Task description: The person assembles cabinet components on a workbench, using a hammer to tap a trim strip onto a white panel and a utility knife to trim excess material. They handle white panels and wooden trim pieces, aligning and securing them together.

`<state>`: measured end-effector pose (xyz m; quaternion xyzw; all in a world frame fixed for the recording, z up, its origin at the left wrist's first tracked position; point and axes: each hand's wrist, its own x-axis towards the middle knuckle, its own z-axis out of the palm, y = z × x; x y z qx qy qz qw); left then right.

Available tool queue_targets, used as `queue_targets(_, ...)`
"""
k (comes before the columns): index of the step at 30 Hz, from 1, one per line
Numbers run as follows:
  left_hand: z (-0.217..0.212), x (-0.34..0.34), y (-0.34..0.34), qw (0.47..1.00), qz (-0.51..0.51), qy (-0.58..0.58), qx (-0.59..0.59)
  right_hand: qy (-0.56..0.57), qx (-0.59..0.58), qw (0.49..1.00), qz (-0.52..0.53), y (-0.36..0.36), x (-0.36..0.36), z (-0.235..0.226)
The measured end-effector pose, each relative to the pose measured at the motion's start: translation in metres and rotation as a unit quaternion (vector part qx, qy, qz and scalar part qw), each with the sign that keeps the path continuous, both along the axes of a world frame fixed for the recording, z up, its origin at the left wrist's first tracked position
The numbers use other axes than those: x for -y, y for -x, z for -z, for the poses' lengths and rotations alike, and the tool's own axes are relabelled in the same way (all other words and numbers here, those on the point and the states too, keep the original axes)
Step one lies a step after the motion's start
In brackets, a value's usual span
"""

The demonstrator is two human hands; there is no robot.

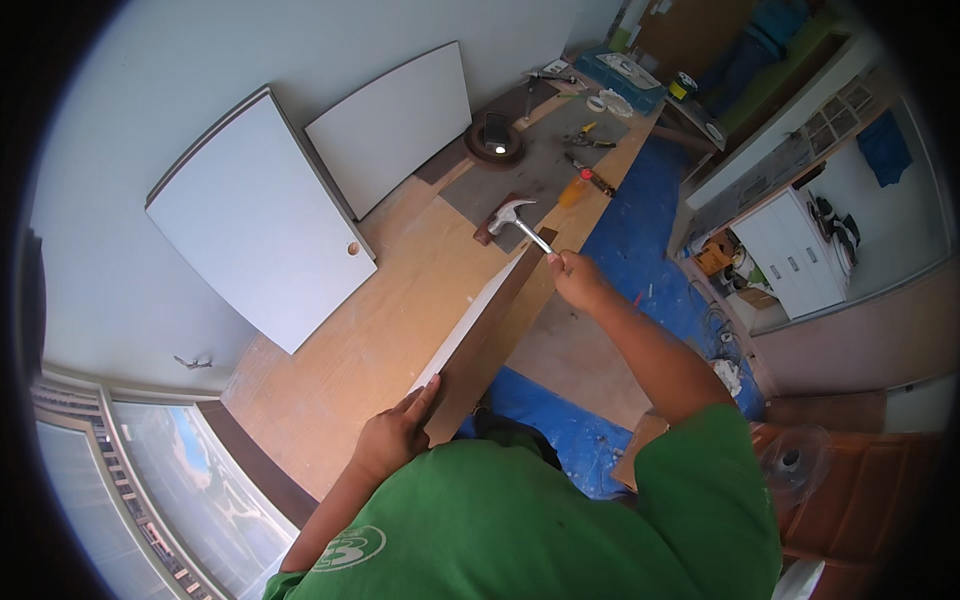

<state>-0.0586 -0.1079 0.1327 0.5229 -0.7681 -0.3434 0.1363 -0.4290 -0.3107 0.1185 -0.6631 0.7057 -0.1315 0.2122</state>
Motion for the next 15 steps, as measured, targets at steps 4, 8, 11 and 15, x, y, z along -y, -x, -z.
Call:
queue_targets(4, -0.005, 0.001, -0.002, 1.0, 0.018, -0.002, 0.002, -0.038, -0.074, 0.997, -0.006, 0.04, 0.029, 0.014)
queue_targets(8, -0.005, 0.004, -0.006, 1.0, 0.018, -0.004, 0.015, -0.114, -0.099, 0.988, 0.044, 0.066, 0.011, 0.057)
queue_targets(11, -0.004, 0.004, -0.008, 1.0, 0.015, -0.003, 0.001, -0.145, 0.134, 0.949, 0.246, 0.072, -0.005, 0.074)
queue_targets(15, -0.002, 0.006, -0.009, 1.0, 0.02, 0.003, 0.012, -0.082, 0.372, 0.867, 0.321, 0.071, -0.008, 0.046)
